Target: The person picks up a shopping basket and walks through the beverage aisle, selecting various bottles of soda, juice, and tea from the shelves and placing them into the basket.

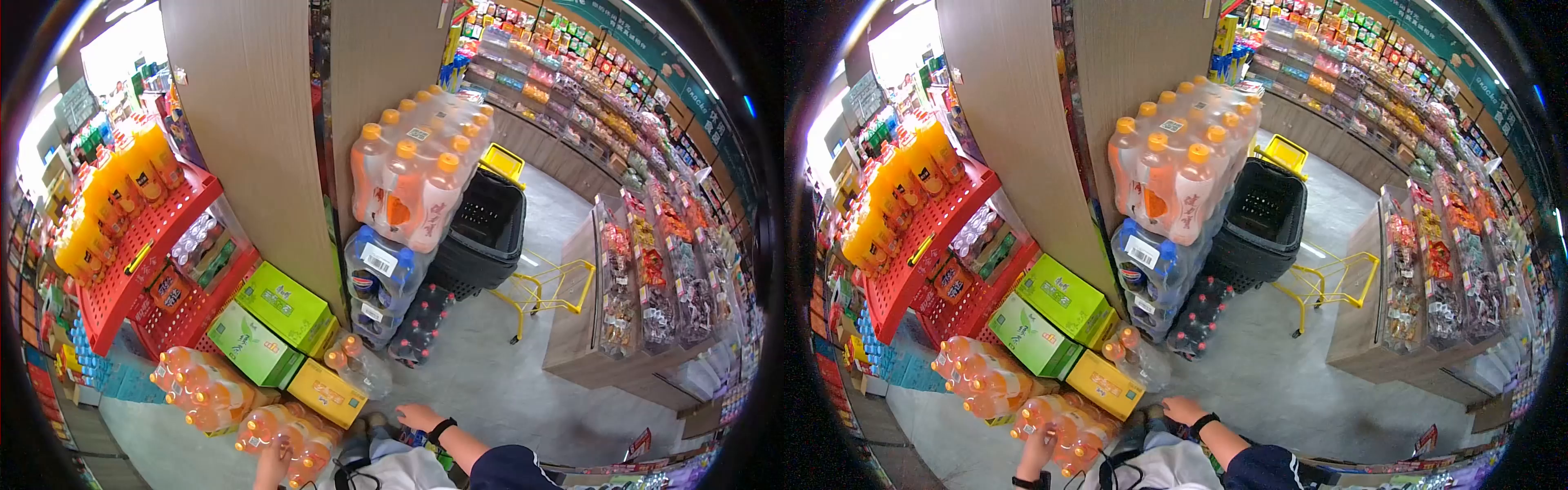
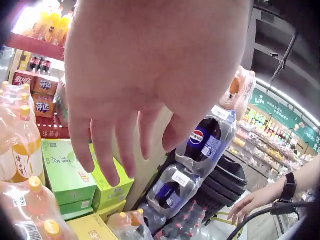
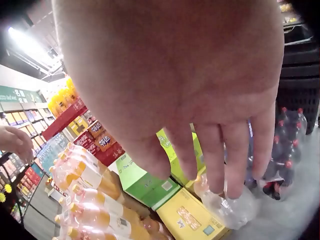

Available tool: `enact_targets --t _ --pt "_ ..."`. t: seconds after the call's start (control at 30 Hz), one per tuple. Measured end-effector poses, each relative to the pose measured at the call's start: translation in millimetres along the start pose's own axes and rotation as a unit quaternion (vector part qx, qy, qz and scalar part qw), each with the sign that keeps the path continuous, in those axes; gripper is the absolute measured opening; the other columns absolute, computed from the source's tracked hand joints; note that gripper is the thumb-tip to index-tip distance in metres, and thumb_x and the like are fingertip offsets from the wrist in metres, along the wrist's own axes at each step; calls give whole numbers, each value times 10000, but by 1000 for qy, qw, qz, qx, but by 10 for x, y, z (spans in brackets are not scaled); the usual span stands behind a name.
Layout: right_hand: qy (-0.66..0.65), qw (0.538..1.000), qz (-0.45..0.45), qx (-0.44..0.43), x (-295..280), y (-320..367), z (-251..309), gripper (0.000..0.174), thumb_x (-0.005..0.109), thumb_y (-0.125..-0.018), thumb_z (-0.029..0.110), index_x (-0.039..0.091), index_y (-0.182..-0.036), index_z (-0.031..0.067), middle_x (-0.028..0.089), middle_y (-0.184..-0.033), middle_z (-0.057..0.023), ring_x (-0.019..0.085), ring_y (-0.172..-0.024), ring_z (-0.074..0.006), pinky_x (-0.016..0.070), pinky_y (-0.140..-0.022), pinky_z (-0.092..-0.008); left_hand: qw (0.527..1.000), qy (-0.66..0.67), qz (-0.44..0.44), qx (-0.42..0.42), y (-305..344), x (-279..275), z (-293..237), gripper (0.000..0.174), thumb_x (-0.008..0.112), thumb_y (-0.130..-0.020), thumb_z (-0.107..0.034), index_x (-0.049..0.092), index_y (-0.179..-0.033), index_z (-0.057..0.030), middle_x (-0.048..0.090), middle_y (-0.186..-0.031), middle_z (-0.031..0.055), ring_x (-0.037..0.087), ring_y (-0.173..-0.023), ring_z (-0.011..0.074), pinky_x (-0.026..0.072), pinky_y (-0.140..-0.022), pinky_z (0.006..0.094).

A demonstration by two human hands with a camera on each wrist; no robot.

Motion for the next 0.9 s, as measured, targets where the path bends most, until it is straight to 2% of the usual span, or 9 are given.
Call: enact_targets --t 0.07,0.1,0.13,0.27,0.4,0.43,0.67,0.77,0.9 --pt "-21 1000 2 -2 -6 -39 84 416 542 -843 327 555 -1176 78 610 -1086 -188 570 -1005 -360 458 -830 -467 998 -46 19 -22 -198 -126 -301 364 594 -824 -199 539 -1156 -58 638 -996 193 628 -879 317 502 -729 387" --pt "3 999 -53 3 -396 155 -125 400 536 -846 314 557 -1166 74 612 -1080 -184 571 -997 -360 459 -824 -464 999 -23 34 4 -386 113 -679 359 588 -831 -199 539 -1154 -51 636 -1003 192 622 -887 325 498 -736 389" --pt "-12 997 -78 -1 -391 288 -64 385 530 -850 302 560 -1156 70 614 -1075 -181 573 -988 -360 460 -818 -462 997 -28 69 -6 -402 75 -870 353 582 -838 -199 540 -1152 -44 634 -1009 191 616 -894 333 494 -742 391" --pt "-30 986 -164 -3 -498 650 -146 362 520 -847 257 559 -1141 49 615 -1074 -174 577 -969 -360 465 -810 -450 991 2 113 74 -641 323 -1071 368 578 -852 -204 530 -1171 -29 624 -1033 199 596 -945 350 479 -785 397" --pt "-26 986 -162 16 -789 892 -226 346 523 -843 248 564 -1128 56 619 -1033 -180 583 -949 -355 469 -796 -446 982 15 175 67 -910 628 -1284 384 583 -861 -224 524 -1188 -31 617 -1052 196 604 -965 310 476 -818 368" --pt "-31 985 -168 28 -867 951 -345 336 524 -844 247 567 -1117 57 622 -1018 -179 585 -939 -355 470 -789 -447 978 61 172 98 -999 691 -1388 378 582 -864 -219 525 -1184 -26 626 -1037 175 616 -952 292 481 -813 359" --pt "-64 976 -208 32 -1503 1008 -1663 339 523 -849 250 550 -1139 77 620 -996 -185 589 -923 -356 473 -790 -451 983 34 149 98 -1763 1427 -2229 358 595 -842 -178 537 -1154 -14 643 -976 163 637 -883 289 500 -754 368" --pt "-19 976 -199 82 -2029 1217 -2338 360 512 -864 272 554 -1143 48 617 -1040 -192 593 -928 -352 481 -786 -436 982 63 147 97 -2146 2042 -2841 350 595 -838 -180 548 -1149 -26 651 -966 162 638 -887 295 497 -759 372" --pt "-44 976 -208 45 -2708 1542 -3024 373 529 -856 251 548 -1163 39 623 -1032 -189 601 -936 -341 485 -799 -413 976 19 153 151 -2551 2819 -4002 343 588 -840 -204 562 -1141 -42 648 -994 174 631 -907 314 491 -773 378"
Point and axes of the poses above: each hand's wrist, its own y-axis away from the middle knuckle, its own x-axis out of the palm, z = x × y, the point moved 8 cm from there along -y, towards the middle knuckle
